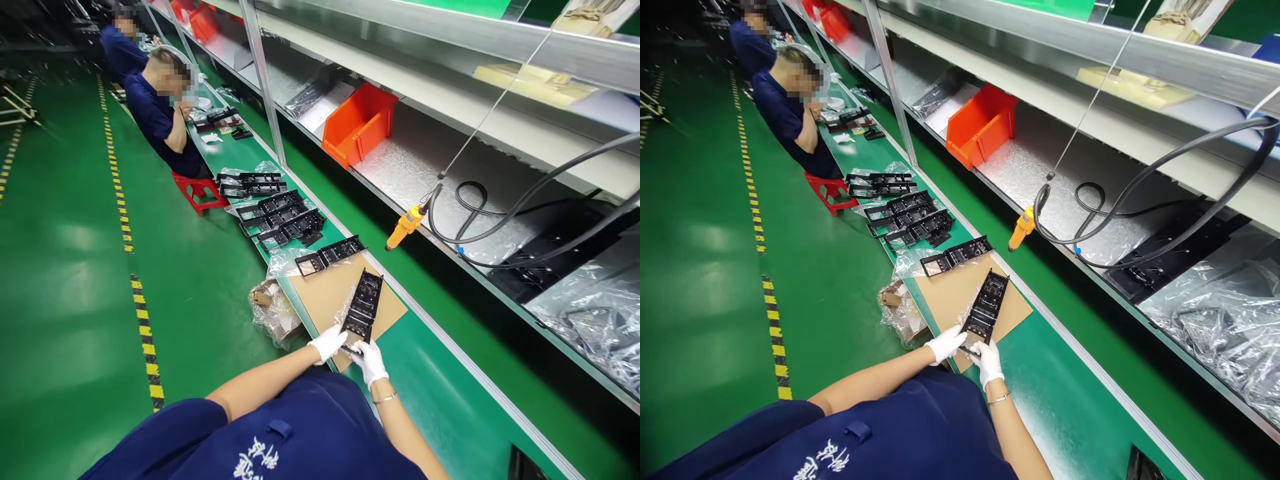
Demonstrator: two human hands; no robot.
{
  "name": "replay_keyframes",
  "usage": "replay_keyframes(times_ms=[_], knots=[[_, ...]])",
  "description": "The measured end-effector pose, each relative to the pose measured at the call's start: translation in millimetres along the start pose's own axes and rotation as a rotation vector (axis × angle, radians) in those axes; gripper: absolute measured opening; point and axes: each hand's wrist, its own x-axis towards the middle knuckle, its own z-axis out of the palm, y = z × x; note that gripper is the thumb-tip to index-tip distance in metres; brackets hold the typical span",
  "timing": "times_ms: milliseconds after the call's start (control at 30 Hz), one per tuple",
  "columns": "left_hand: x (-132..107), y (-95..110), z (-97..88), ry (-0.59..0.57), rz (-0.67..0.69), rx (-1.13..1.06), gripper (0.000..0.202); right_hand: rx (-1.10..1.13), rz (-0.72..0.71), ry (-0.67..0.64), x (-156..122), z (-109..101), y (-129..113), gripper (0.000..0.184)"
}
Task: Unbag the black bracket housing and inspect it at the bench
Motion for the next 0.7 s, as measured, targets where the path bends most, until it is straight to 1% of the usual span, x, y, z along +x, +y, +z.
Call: replay_keyframes(times_ms=[33,100,167,200,267,333,400,433,500,567,633,667,700], knots=[[-0.3,-1.9,-4.8,0.010,0.016,0.011,0.046,-0.003,-0.004,0.010,-2.3,-6.6,-0.7,0.016],[3.9,-7.5,-18.6,0.073,0.046,0.041,0.047,-0.011,-0.020,0.014,-11.4,-23.6,-0.4,0.013],[14.2,-13.5,-29.4,0.122,0.031,0.087,0.051,-0.014,-0.039,0.018,-23.1,-41.4,1.4,0.012],[20.9,-15.6,-31.2,0.119,0.009,0.113,0.054,-0.014,-0.046,0.020,-28.5,-49.1,2.8,0.012],[34.5,-16.9,-25.7,0.065,-0.028,0.161,0.060,-0.015,-0.050,0.024,-36.6,-60.4,6.3,0.015],[45.0,-14.5,-12.4,0.009,-0.031,0.189,0.060,-0.022,-0.037,0.034,-40.0,-66.3,10.3,0.018],[49.3,-11.4,-0.3,-0.010,-0.002,0.195,0.057,-0.030,-0.021,0.053,-40.2,-69.0,14.1,0.020],[48.7,-10.9,2.5,0.003,0.019,0.189,0.055,-0.034,-0.016,0.062,-39.8,-69.9,15.8,0.021],[42.8,-13.7,-1.3,0.079,0.055,0.164,0.052,-0.043,-0.013,0.076,-39.3,-71.9,19.1,0.023],[33.6,-21.7,-14.9,0.219,0.034,0.127,0.050,-0.052,-0.013,0.083,-39.3,-74.2,23.0,0.024],[25.5,-32.1,-30.6,0.352,-0.061,0.073,0.047,-0.057,-0.006,0.085,-38.2,-75.4,27.7,0.022],[23.1,-36.8,-36.6,0.391,-0.123,0.039,0.046,-0.057,0.000,0.085,-36.8,-75.1,30.2,0.021],[22.2,-40.5,-40.6,0.401,-0.184,0.001,0.044,-0.054,0.007,0.083,-34.7,-74.2,32.7,0.020]])
